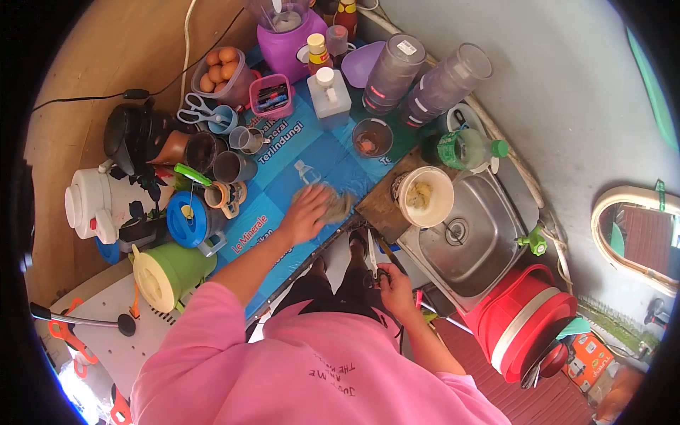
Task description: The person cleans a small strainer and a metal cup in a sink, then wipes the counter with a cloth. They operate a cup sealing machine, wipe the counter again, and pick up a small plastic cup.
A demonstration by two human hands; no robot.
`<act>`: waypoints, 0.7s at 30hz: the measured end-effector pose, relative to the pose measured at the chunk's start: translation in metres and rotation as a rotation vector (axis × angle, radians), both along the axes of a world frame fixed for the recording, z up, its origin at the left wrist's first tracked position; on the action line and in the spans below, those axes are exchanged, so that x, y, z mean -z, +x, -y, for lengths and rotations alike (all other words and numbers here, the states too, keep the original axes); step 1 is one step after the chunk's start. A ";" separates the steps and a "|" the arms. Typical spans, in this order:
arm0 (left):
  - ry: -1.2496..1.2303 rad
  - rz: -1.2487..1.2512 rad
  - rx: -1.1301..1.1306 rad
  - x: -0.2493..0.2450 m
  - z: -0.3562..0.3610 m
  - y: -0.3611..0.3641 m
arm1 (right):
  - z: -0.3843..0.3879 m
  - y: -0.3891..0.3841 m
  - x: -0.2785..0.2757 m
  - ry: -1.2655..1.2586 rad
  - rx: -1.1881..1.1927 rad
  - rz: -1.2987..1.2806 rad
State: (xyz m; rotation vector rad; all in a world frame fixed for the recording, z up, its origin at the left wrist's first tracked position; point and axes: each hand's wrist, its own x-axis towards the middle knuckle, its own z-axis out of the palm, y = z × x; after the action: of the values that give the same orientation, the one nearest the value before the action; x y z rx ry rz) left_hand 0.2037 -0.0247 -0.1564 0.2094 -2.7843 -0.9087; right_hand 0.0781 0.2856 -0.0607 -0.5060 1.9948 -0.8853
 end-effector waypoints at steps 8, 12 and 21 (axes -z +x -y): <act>-0.028 0.032 -0.453 0.004 0.033 -0.054 | -0.020 -0.007 0.012 0.020 0.008 -0.008; 0.068 -0.037 -0.214 0.001 -0.011 -0.105 | -0.015 -0.008 0.003 -0.028 0.033 -0.009; 0.161 0.011 -0.041 -0.013 -0.012 -0.105 | -0.033 -0.027 0.027 -0.011 -0.057 -0.007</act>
State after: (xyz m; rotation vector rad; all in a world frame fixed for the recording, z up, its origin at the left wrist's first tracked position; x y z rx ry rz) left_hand 0.0990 -0.0132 -0.1433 0.2964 -2.7069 -1.1253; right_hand 0.0510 0.3190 -0.0879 -0.5700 1.9734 -0.8607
